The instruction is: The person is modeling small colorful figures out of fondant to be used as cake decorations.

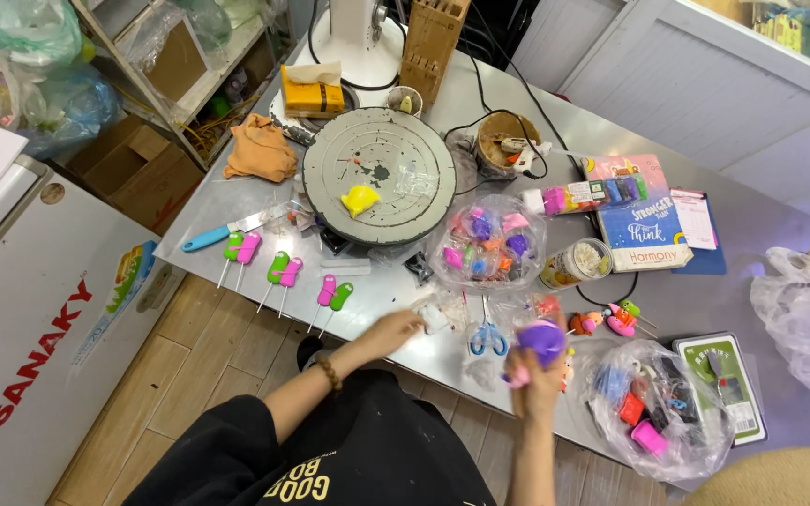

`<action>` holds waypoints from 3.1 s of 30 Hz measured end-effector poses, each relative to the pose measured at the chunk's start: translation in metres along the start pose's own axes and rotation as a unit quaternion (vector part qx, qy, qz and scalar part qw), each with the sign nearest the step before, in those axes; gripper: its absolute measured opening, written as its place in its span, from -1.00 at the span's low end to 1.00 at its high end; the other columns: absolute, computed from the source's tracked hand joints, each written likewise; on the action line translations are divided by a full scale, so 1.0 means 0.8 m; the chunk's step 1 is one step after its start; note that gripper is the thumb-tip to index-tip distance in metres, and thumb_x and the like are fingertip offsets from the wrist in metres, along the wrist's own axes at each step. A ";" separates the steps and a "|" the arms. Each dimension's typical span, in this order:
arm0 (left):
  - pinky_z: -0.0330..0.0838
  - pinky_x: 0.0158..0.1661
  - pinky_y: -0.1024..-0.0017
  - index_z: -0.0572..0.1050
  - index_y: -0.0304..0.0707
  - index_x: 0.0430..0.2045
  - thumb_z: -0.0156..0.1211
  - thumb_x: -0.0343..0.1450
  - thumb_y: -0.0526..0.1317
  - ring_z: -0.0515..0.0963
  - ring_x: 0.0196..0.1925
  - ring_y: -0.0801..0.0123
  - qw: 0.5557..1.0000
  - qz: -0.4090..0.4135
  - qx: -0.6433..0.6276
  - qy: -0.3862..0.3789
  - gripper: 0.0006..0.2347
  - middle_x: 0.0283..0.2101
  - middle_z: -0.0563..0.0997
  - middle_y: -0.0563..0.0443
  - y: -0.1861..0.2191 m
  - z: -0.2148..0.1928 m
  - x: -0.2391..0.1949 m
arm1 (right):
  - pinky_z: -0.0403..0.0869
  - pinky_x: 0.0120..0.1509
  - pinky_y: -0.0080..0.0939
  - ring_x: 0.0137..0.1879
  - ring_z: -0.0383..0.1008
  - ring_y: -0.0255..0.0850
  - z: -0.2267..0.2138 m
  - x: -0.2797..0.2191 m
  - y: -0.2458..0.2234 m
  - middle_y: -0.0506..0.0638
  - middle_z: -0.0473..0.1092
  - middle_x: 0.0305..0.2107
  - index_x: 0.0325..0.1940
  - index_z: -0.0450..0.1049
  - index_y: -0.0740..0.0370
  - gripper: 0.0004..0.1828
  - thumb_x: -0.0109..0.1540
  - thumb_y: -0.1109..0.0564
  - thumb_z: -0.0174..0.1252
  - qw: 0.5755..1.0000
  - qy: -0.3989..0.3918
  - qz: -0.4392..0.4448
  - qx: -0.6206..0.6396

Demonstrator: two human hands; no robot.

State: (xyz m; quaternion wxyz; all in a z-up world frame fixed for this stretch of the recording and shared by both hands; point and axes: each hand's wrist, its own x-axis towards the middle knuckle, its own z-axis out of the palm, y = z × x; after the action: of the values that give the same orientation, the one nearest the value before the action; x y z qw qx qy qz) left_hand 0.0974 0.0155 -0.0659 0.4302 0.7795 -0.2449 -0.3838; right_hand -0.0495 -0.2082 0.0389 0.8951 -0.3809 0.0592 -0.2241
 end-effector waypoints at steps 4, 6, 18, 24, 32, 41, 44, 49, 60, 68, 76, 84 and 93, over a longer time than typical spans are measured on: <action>0.49 0.03 0.41 0.51 -0.35 0.01 0.12 0.40 -0.46 0.51 -0.03 0.26 0.945 0.065 0.247 0.203 -0.71 -0.01 0.51 -0.07 -0.069 -0.018 0.032 | 0.02 -0.71 -0.51 -0.68 0.10 -0.49 -0.067 -0.024 -0.007 0.04 0.39 -0.46 0.07 0.33 0.33 -0.55 0.32 -0.04 0.27 0.997 0.054 -0.019 -0.049; 0.44 -0.17 0.42 0.58 -0.23 -0.26 0.25 0.31 -0.39 0.47 -0.19 0.32 0.882 0.184 0.294 0.320 -0.83 -0.20 0.49 0.13 -0.088 -0.021 0.038 | 0.02 -0.71 -0.42 -0.74 0.10 -0.47 -0.069 -0.037 0.001 -0.19 0.25 -0.73 -0.28 0.39 0.21 -0.56 0.31 -0.21 0.23 0.997 0.073 -0.006 -0.037; 0.44 -0.18 0.29 0.48 -0.24 -0.44 0.06 0.41 -0.30 0.53 -0.30 0.21 0.920 0.155 0.207 0.294 -0.94 -0.33 0.55 0.00 -0.057 -0.019 0.055 | -0.08 -0.64 -0.40 -0.75 -0.08 -0.45 -0.084 -0.072 0.020 -0.11 0.16 -0.77 0.11 0.45 0.08 -0.42 0.47 -0.38 -0.22 0.994 0.023 0.052 0.093; 0.31 -0.10 0.32 0.48 -0.16 -0.37 0.18 0.40 -0.15 0.47 -0.25 0.29 0.834 0.365 0.366 0.191 -0.89 -0.31 0.51 0.05 -0.004 0.067 0.056 | -0.04 -0.69 -0.43 -0.74 -0.01 -0.45 -0.093 -0.086 0.035 0.07 0.39 -0.52 0.32 0.30 0.30 -0.10 0.36 -0.56 -0.23 0.991 0.056 0.102 0.064; 0.20 0.03 0.30 0.59 -0.03 -0.28 0.29 0.34 -0.07 0.46 -0.06 0.33 0.886 0.285 0.337 0.141 -0.83 -0.20 0.56 0.19 -0.017 0.073 0.086 | 0.08 -0.58 -0.39 -0.65 0.08 -0.41 -0.098 -0.094 0.049 0.13 0.41 -0.37 0.14 0.29 0.39 -0.35 0.41 -0.31 -0.13 0.988 0.066 0.133 0.031; 0.50 0.00 0.35 0.36 -0.03 0.26 -0.03 0.41 -0.03 0.56 0.04 0.32 0.951 0.164 -0.110 -0.239 -0.53 0.19 0.50 0.02 0.070 0.016 -0.048 | 0.38 -0.63 -0.37 -0.67 0.37 -0.25 -0.069 -0.124 0.083 0.18 0.45 -0.58 -0.06 0.32 0.65 -0.59 0.15 0.32 0.30 0.929 0.032 0.361 -0.068; 0.49 0.01 0.41 0.38 -0.26 0.22 0.28 0.26 -0.34 0.55 0.03 0.32 0.954 0.151 -0.132 -0.224 -0.45 0.10 0.53 -0.06 0.065 -0.009 -0.074 | 0.17 -0.71 -0.44 -0.73 0.18 -0.39 -0.054 -0.125 0.107 0.10 0.38 -0.61 0.08 0.37 0.52 -0.48 0.21 0.03 0.20 0.937 0.062 0.339 -0.053; 0.34 0.17 0.35 0.33 -0.16 0.28 0.39 0.16 -0.38 0.45 0.17 0.16 0.964 0.204 0.020 -0.171 -0.30 0.19 0.41 -0.04 0.055 -0.027 -0.116 | 0.12 -0.69 -0.46 -0.66 0.17 -0.42 0.020 -0.115 0.153 0.07 0.41 -0.42 0.04 0.42 0.33 -0.34 0.32 -0.36 -0.02 0.931 0.202 0.303 -0.024; 0.02 0.23 0.12 0.66 -0.03 -0.45 0.38 0.18 -0.19 0.45 0.22 0.34 0.921 0.334 0.122 0.161 -0.86 -0.40 0.72 0.22 0.088 -0.116 -0.174 | 0.40 0.33 0.16 0.15 0.36 -0.01 0.198 -0.104 0.177 0.23 0.31 0.10 0.57 0.13 0.00 -0.10 0.13 0.18 0.20 0.954 0.173 0.229 0.085; 0.09 0.41 -0.03 0.25 -0.16 0.32 0.16 0.24 -0.42 0.18 0.50 0.00 0.848 0.484 0.186 -0.109 -0.35 0.43 0.28 -0.12 0.090 -0.190 -0.213 | 0.11 -0.63 -0.41 -0.61 0.17 -0.31 0.101 -0.136 0.228 0.01 0.28 -0.61 -0.03 0.33 0.31 -0.62 0.09 0.46 0.09 0.945 0.100 0.302 -0.073; 0.48 -0.14 0.31 0.34 -0.63 0.17 -0.02 0.47 -0.25 0.56 -0.21 0.04 0.796 0.454 0.398 0.024 -0.58 -0.13 0.54 -0.34 -0.013 -0.099 -0.188 | 0.25 -0.55 -0.36 -0.60 0.25 -0.33 0.111 -0.105 0.229 -0.03 0.39 -0.64 -0.39 0.48 0.29 -0.58 -0.03 0.06 0.59 0.771 -0.174 0.460 -0.406; 0.51 -0.41 0.28 0.53 -0.21 -0.45 0.15 0.42 0.12 0.60 -0.55 0.16 0.833 0.362 0.399 -0.130 -0.65 -0.56 0.60 -0.04 -0.019 -0.138 -0.174 | 0.33 -0.42 -0.37 -0.54 0.37 -0.38 0.209 -0.065 0.147 -0.17 0.50 -0.60 -0.24 0.61 0.13 -0.56 0.10 -0.26 0.42 0.648 -0.341 0.348 -0.586; 0.25 -0.59 0.63 0.43 -0.22 -0.29 0.06 0.56 -0.24 0.44 -0.64 0.54 0.912 0.323 -0.192 -0.165 -0.92 -0.53 0.53 0.13 0.133 -0.185 -0.298 | 0.46 -0.35 -0.20 -0.42 0.55 -0.19 0.198 -0.076 -0.013 -0.19 0.51 -0.58 -0.46 0.65 -0.11 -0.41 -0.04 -0.60 0.22 0.545 -0.335 -0.136 -0.757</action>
State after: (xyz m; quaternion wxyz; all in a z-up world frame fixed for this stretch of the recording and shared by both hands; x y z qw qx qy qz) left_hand 0.0717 0.2024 0.1674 0.6252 0.4860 -0.4726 -0.3868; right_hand -0.0634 -0.0836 0.1542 0.1886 -0.9680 -0.1497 -0.0714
